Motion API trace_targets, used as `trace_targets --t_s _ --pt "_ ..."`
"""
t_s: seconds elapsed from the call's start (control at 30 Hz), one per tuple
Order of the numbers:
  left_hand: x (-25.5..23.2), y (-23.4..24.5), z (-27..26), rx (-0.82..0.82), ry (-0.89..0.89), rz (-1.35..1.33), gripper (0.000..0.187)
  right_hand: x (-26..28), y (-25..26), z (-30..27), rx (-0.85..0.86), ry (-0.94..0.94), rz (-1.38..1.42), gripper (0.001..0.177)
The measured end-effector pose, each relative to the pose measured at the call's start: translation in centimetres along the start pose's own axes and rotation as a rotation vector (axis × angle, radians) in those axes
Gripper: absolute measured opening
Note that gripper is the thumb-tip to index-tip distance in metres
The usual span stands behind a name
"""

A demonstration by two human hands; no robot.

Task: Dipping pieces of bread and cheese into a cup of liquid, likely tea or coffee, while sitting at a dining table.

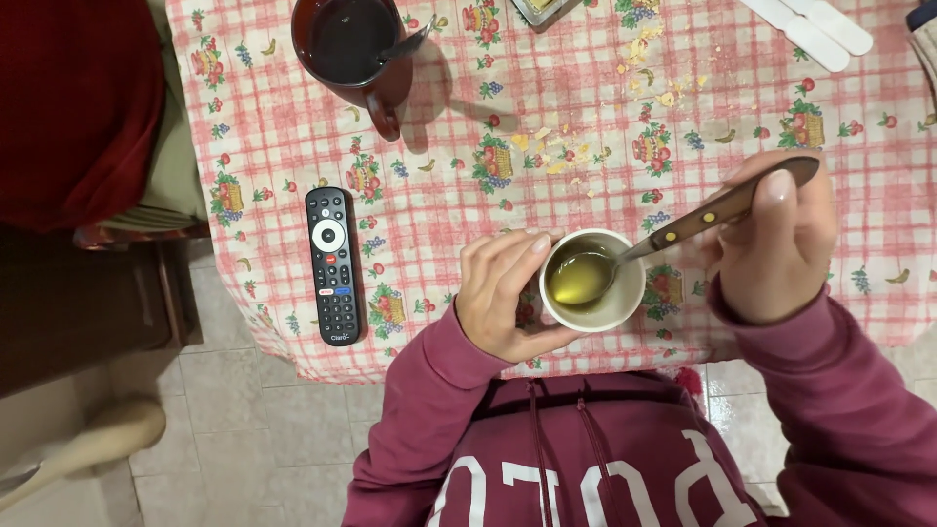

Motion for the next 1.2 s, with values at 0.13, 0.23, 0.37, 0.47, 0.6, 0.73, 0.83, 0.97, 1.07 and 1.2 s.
trace_targets --t_s 0.13,0.23,0.37,0.47,0.6,0.73,0.83,0.97,1.07,1.2 --pt "0.1 0.0 0.0 -0.004 -0.003 0.005 0.106 0.1 0.1 0.8 -0.026 -0.054 -0.042 0.037" --pt "0.3 -0.2 -0.2 -0.004 -0.013 0.000 0.107 -0.5 0.6 0.7 -0.040 -0.091 -0.033 0.038" --pt "0.4 -0.3 -0.4 -0.011 -0.020 -0.008 0.107 -1.5 2.1 -0.2 -0.133 -0.150 0.076 0.035" --pt "0.2 0.1 -0.2 -0.029 -0.022 -0.005 0.105 -1.4 2.7 -0.1 -0.143 -0.128 0.101 0.035" --pt "-0.1 0.8 0.1 -0.073 -0.020 -0.046 0.098 1.3 2.1 2.3 -0.049 -0.006 -0.065 0.041" --pt "0.1 1.2 0.0 -0.076 -0.008 -0.086 0.097 2.0 2.9 2.6 -0.036 -0.002 -0.013 0.043" --pt "0.4 1.2 -0.1 -0.048 0.008 -0.109 0.095 0.7 4.4 2.9 -0.053 -0.048 0.247 0.039" --pt "0.6 1.0 -0.3 -0.050 0.005 -0.124 0.092 -1.1 5.6 4.8 0.117 -0.010 0.647 0.027" --pt "0.4 1.2 -0.6 -0.046 0.007 -0.133 0.090 -6.1 10.0 3.2 0.463 0.007 0.942 0.019" --pt "0.5 1.5 -0.7 -0.017 0.023 -0.141 0.087 -6.3 12.6 -0.1 1.002 -0.104 1.126 0.017"
Point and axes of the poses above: each hand's wrist, its own z-axis towards the middle knuckle, its own y-axis out of the back of the hand, x = y × z, the point moved 8 cm from there along z, towards the middle knuckle, and after that the axes turned 9 degrees about y, right-handed, at the moved point
